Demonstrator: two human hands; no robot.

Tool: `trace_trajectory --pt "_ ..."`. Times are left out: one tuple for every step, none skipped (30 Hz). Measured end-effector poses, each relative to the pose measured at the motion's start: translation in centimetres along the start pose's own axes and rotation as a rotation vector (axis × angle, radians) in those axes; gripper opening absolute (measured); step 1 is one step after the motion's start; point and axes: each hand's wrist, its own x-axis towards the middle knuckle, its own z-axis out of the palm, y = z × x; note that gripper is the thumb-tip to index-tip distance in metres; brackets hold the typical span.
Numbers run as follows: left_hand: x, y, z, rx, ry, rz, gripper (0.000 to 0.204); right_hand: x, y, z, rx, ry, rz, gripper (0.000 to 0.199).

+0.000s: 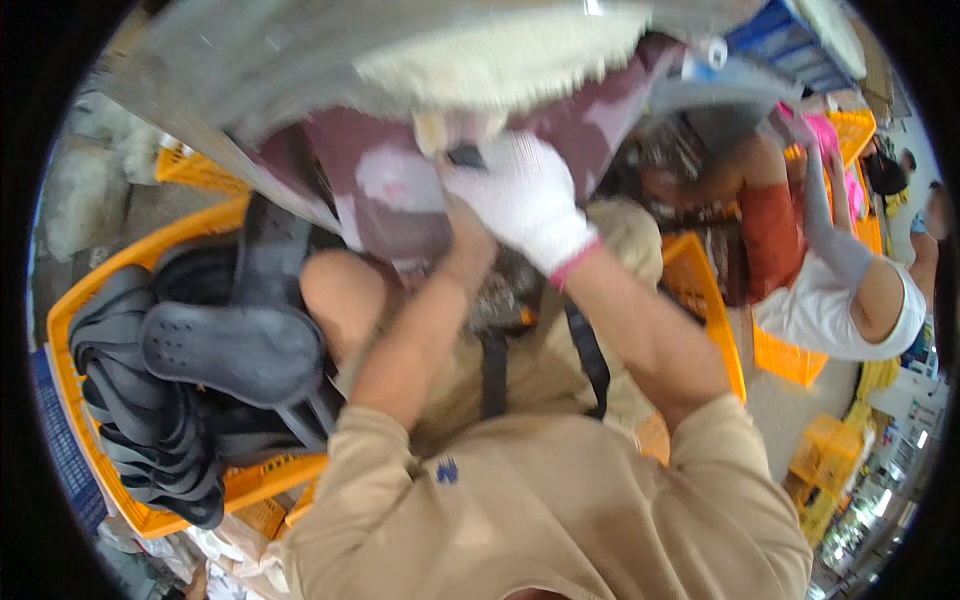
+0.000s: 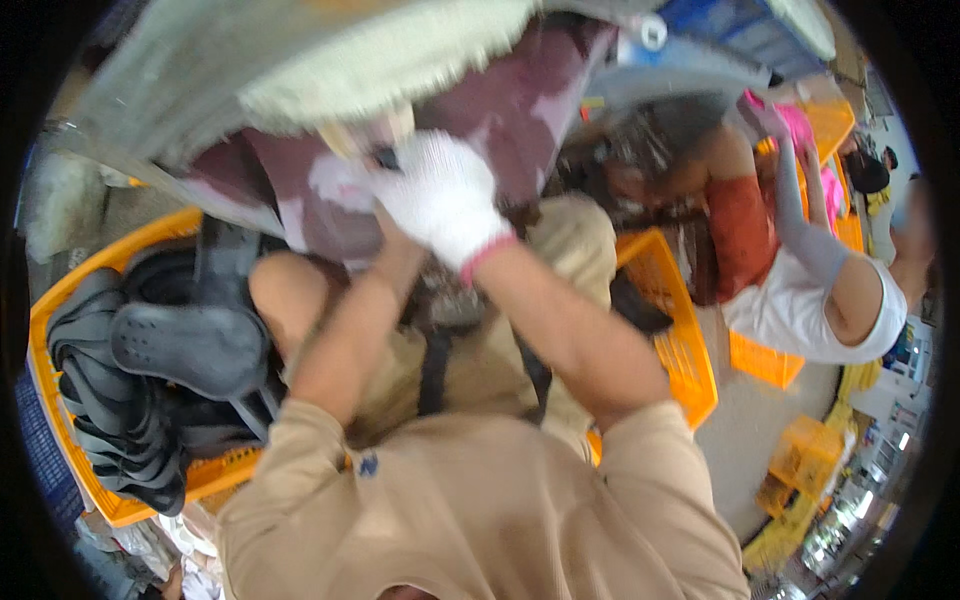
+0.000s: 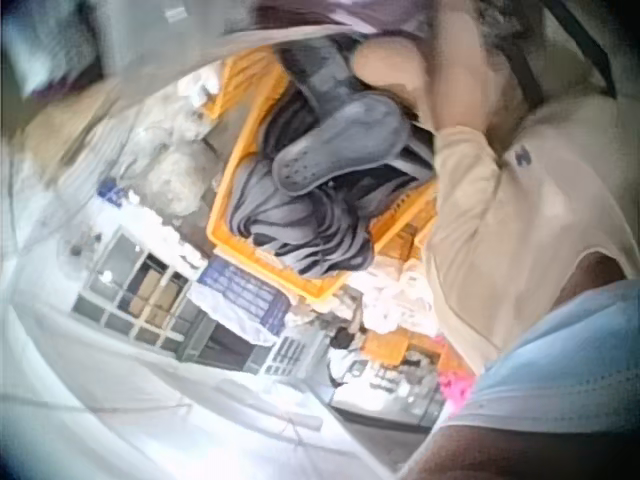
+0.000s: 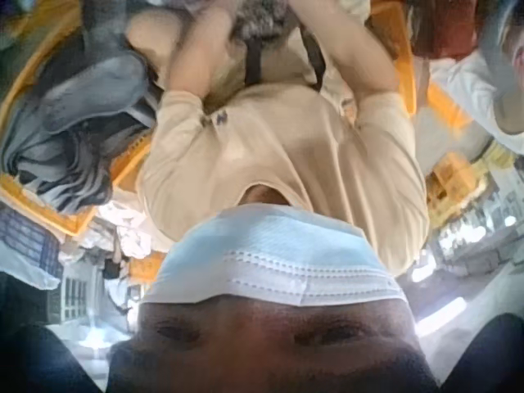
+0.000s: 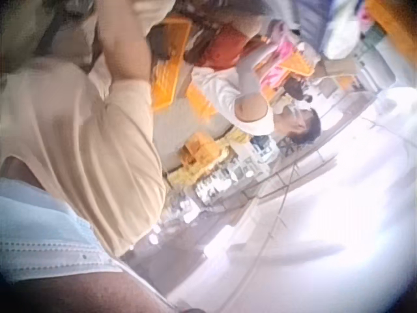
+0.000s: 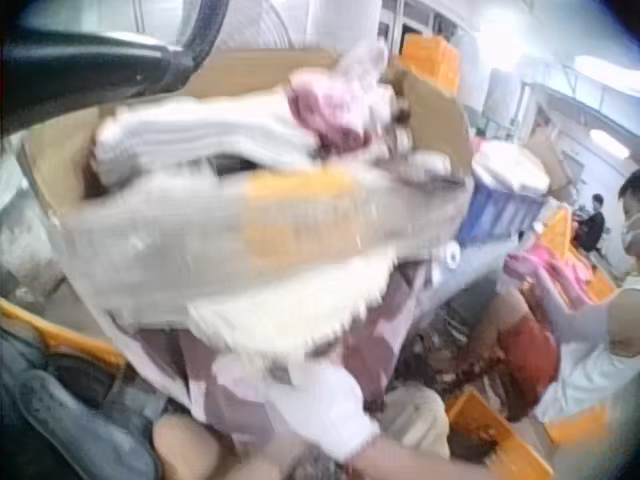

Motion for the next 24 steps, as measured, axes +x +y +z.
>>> trace_trajectory --pt "-0.1 0.1 -0.1 -0.041 -0.019 -0.123 0.087 -0.4 0.4 -0.2 0.198 -0.018 -0.025 0.037" --pt "-0.1 0.8 -0.1 -0.06 -0.034 -0.202 0.088 -1.6 0.2 -1.5 0.451 -0.378 0.198 0.05" --pt "-0.2 1.1 0.0 -0.114 0.034 -0.22 0.089 -2.4 -0.4 -2.6 0.319 -0.514 0.215 0.052" --pt "0.4 2.4 0.3 -0.08 0.081 -0.248 0.089 -3.7 0.0 -1.9 0.282 -0.301 -0.032 0.052" --pt "0.5 2.9 0.6 -0.097 -0.008 -0.229 0.09 -3.3 -0.1 -1.6 0.246 -0.285 -0.043 0.052" --pt "1.1 3.9 1.0 -0.109 -0.073 -0.19 0.091 -2.9 -0.1 -1.2 0.25 -0.241 -0.049 0.053" --pt "1.6 4.4 1.4 -0.131 -0.095 -0.139 0.092 -2.3 -0.4 -0.9 0.29 -0.186 -0.047 0.054" --pt "1.7 4.9 1.7 -0.139 -0.066 -0.092 0.093 0.4 -0.9 -1.5 0.565 -0.424 0.245 0.056" --pt "1.5 4.7 1.9 -0.127 -0.03 -0.054 0.094 2.2 -1.6 -2.2 0.811 -0.668 0.565 0.058" --pt "0.7 3.9 1.8 -0.115 0.008 -0.041 0.095 2.4 -2.1 -2.6 0.755 -0.701 0.491 0.061" --pt "0.0 3.3 1.8 -0.112 0.048 -0.079 0.096 0.1 -3.8 -4.2 0.582 -0.624 0.448 0.06" --pt "-1.6 2.1 1.1 -0.112 0.047 -0.16 0.097 -2.5 -4.9 -4.9 0.457 -0.536 0.352 0.066" --pt "-2.5 1.8 0.9 -0.116 0.052 -0.273 0.098 -5.2 -5.7 -5.1 0.292 -0.449 0.285 0.072" --pt "-2.5 1.4 0.7 -0.143 0.12 -0.251 0.097 -8.3 -6.0 -4.3 0.22 -0.289 0.277 0.092" --pt "-2.5 1.3 0.8 -0.167 0.172 -0.237 0.097 -9.6 -4.7 -3.4 0.209 -0.263 0.269 0.09" --pt "-1.5 1.9 0.8 -0.196 0.149 -0.23 0.098 -10.8 -3.6 -2.3 0.209 -0.202 0.241 0.088" --pt "-0.9 2.6 0.9 -0.204 0.144 -0.217 0.1 -10.0 -2.6 -1.1 0.165 -0.072 0.038 0.073" --pt "-0.1 3.3 1.0 -0.195 0.055 -0.195 0.1 -8.9 -1.6 0.3 0.094 0.11 -0.139 0.059" --pt "0.0 3.4 1.2 -0.163 0.016 -0.146 0.1 -6.9 -0.5 1.4 0.1 0.126 -0.148 0.051" --pt "0.2 3.7 1.5 -0.129 0.022 -0.102 0.1 -5.2 0.2 2.3 0.069 0.149 -0.091 0.044" --pt "0.0 3.2 1.3 -0.108 0.032 -0.074 0.1 -4.0 0.2 2.5 0.004 0.197 -0.109 0.038" --pt "-0.1 3.0 1.3 -0.089 0.046 -0.057 0.1 -2.6 0.1 2.7 -0.053 0.189 -0.094 0.037" --pt "-0.9 1.6 0.5 -0.085 0.046 -0.062 0.1 -1.9 0.1 2.5 -0.067 0.161 -0.095 0.038" --pt "-1.1 1.2 0.2 -0.095 0.043 -0.09 0.1 -1.2 -0.1 1.7 0.053 0.02 0.043 0.039"
